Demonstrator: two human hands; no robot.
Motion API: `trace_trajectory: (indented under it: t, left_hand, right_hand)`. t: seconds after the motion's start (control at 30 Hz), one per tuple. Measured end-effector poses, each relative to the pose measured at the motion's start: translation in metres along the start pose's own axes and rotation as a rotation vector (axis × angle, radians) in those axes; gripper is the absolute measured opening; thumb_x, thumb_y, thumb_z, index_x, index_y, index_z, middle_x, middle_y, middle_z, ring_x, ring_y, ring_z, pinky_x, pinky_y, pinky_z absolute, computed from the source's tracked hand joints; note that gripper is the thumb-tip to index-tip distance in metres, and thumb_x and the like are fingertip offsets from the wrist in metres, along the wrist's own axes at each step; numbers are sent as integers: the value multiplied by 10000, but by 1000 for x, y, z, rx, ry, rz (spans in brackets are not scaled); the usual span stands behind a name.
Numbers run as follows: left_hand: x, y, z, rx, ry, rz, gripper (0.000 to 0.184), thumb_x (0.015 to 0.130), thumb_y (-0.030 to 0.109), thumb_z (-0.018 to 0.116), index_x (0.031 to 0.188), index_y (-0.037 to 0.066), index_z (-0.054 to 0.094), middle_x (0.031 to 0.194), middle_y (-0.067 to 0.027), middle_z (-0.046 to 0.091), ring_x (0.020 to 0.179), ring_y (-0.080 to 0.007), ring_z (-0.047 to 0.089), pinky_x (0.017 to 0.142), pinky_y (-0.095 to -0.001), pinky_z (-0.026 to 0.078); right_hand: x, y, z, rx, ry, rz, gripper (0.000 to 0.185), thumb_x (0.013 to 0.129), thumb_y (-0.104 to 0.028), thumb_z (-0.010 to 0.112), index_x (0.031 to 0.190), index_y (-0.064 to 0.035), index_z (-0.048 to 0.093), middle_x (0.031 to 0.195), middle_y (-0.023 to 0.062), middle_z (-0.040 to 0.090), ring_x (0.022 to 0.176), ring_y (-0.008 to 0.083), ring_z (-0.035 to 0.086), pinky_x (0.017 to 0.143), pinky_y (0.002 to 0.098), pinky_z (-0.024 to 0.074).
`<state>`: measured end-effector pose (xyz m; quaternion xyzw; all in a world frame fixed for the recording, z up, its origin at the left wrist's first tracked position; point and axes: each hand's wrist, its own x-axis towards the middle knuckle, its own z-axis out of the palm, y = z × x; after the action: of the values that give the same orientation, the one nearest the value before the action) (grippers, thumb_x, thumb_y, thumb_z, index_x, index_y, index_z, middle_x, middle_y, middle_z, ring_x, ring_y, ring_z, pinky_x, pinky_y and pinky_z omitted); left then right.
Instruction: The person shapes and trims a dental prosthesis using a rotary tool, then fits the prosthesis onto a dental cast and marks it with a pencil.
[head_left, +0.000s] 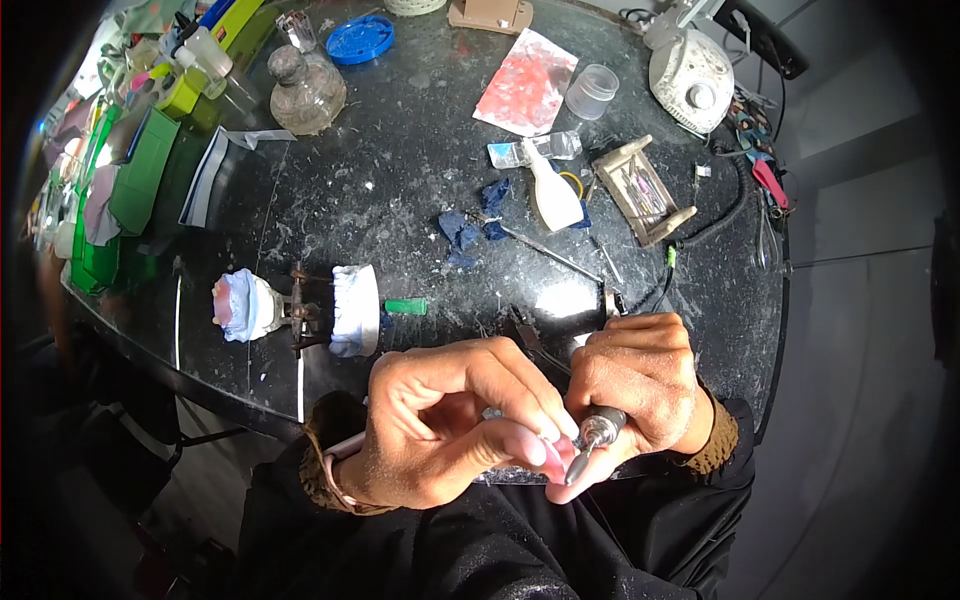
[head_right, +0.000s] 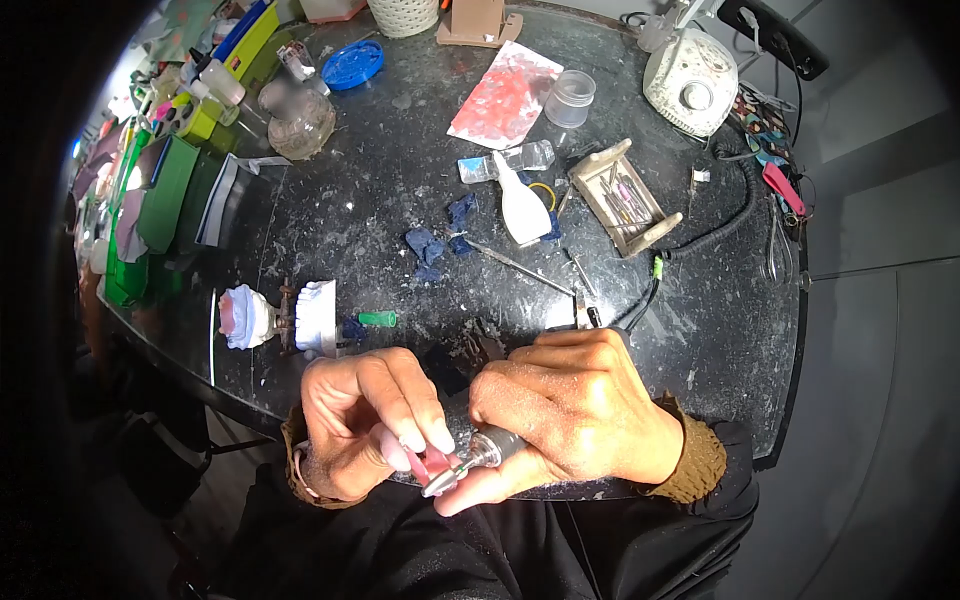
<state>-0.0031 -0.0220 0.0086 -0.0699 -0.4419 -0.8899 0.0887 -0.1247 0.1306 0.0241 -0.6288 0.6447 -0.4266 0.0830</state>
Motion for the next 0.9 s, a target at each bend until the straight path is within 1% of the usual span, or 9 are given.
trace_trajectory:
  t: [0.1,0.2,0.3,0.4,0.5,0.6,0.7,0.8,0.9]
  left_hand:
    - [1,0,-2,24,-9,3,36,820,-39,619,846,-51,597,847,-169,620,763,-176,647,659,-278,558]
    - [0,1,-1,-19,14,-21,39,817,-49,617,846,-57,593,854,-172,615,778,-178,643,657,-275,556]
    - [-1,-1,-1,-47,15,-18,41,813,-54,619,843,-60,591,860,-177,612,783,-180,643,661,-273,556]
    - [0,-2,-1,-30,11,-7,46,811,-51,623,837,-63,587,859,-181,609,774,-180,645,666,-270,555]
    - [1,-2,-3,11,17,0,49,808,-50,627,831,-64,585,858,-185,609,772,-179,646,670,-273,554]
    - [0,-3,-1,-15,39,9,52,806,-53,628,826,-69,583,855,-186,607,775,-180,645,666,-275,554]
    - [1,-4,-4,40,6,28,50,808,-54,626,826,-71,582,853,-183,604,768,-178,646,653,-272,552]
    - [0,-3,1,-24,70,8,47,810,-53,624,821,-71,582,841,-179,604,758,-175,645,639,-268,548]
    - [-1,-2,3,-35,97,5,55,805,-49,635,824,-68,587,836,-177,611,750,-169,645,635,-263,541]
  right_hand:
    - [0,1,2,12,-10,10,515,583,-534,766,653,-94,509,521,-1,432,419,165,479,382,281,336]
    - [0,1,0,-21,-35,0,508,594,-537,753,639,-90,515,521,3,435,419,165,476,387,281,339]
    - [0,2,2,-38,11,-59,488,599,-523,747,641,-86,533,554,10,480,442,160,500,393,272,341]
    - [0,2,-6,-110,-71,-57,473,583,-502,746,655,-80,546,601,19,526,475,153,526,398,259,344]
    - [-1,3,-3,-153,-19,-50,481,569,-517,729,651,-82,541,628,21,543,489,140,529,401,246,342]
    - [-1,3,-2,-248,5,-101,492,565,-542,698,642,-84,534,619,19,534,475,134,505,402,241,337]
    - [-3,3,-2,-322,36,-120,495,563,-553,685,631,-89,526,615,18,533,465,128,489,401,238,330]
    - [0,-1,-3,-359,50,-69,497,555,-556,681,618,-92,515,610,16,533,460,121,483,398,234,317]
    - [-3,3,-3,-413,31,-151,520,560,-583,677,606,-98,493,596,9,520,445,116,470,393,233,305]
